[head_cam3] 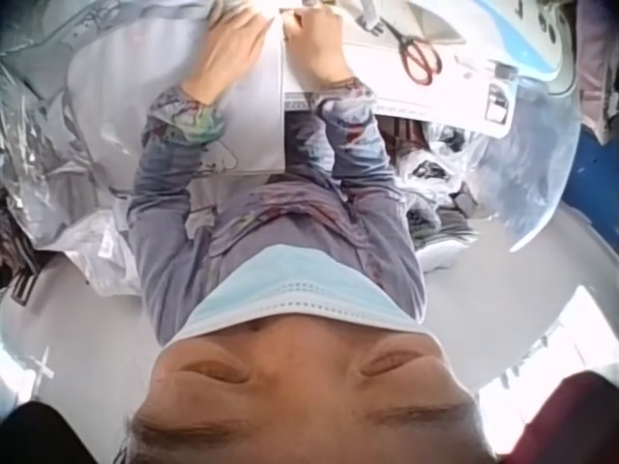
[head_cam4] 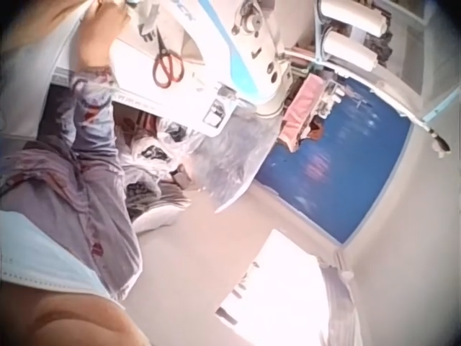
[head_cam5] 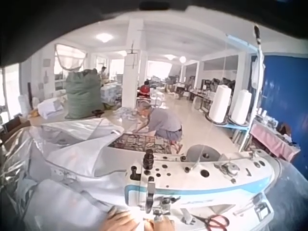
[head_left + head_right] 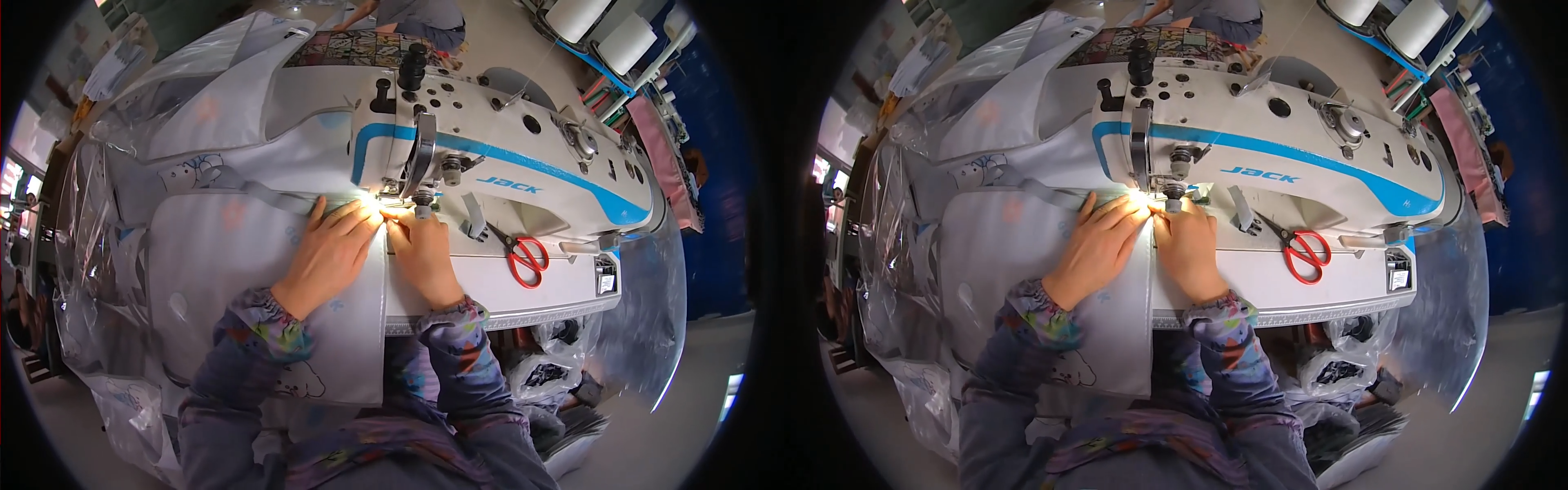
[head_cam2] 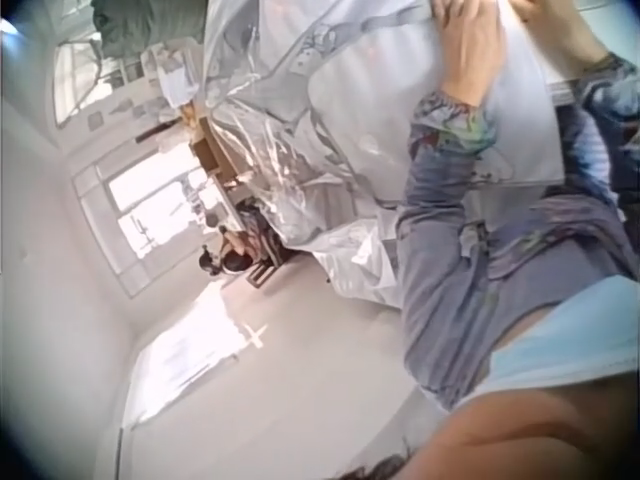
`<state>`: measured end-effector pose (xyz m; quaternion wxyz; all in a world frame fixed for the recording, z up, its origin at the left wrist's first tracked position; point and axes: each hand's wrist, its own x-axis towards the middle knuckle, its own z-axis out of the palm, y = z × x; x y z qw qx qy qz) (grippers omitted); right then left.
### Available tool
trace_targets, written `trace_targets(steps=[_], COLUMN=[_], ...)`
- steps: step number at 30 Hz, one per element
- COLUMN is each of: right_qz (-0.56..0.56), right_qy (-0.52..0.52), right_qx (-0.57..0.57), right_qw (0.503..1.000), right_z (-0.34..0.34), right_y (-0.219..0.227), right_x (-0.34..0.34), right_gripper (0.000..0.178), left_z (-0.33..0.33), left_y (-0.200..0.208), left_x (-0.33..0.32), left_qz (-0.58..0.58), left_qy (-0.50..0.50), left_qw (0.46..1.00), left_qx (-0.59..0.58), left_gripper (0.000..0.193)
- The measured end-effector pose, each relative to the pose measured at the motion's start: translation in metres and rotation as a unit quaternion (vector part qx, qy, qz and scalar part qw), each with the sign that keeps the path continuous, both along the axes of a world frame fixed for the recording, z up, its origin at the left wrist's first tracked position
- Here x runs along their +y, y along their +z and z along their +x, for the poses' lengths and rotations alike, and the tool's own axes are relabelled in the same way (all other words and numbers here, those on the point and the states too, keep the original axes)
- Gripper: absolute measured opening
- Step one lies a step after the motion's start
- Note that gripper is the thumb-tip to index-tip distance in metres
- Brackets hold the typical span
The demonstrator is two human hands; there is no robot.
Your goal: Sewing plastic protective sheets onto patterned fabric items using an industrial sewing machine.
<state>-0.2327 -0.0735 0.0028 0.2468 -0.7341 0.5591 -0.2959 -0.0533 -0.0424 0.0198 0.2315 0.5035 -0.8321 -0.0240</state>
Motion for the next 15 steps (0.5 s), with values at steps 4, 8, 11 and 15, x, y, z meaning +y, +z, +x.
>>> trace_targets(steps=[4,8,11,15], right_qz=[-0.045,-0.184,-0.136,-0.114], right_qy=[-0.026,0.001,-0.021,-0.052], right_qx=[0.066,0.064,-0.064,-0.075], right_qw=[0.996,0.981,0.988,0.989], right_z=[0.006,0.000,-0.003,-0.016], right_y=[-0.003,-0.008,0.005,0.024], right_x=[0.003,0.003,0.015,0.058], right_gripper=[0.017,0.015,0.014,0.008], left_z=[-0.004,-0.008,-0.006,0.003], left_y=[0.006,0.003,-0.003,-0.001], left_x=[0.000,-0.006,-0.009,-0.018], left_qz=[0.025,0.001,-0.014,-0.014], left_qy=[0.011,0.014,0.013,-0.014], left_qw=[1.000,1.000,1.000,1.000], left_qx=[0.013,0.022,0.017,0.001], left_gripper=[0.029,0.027,0.022,0.017])
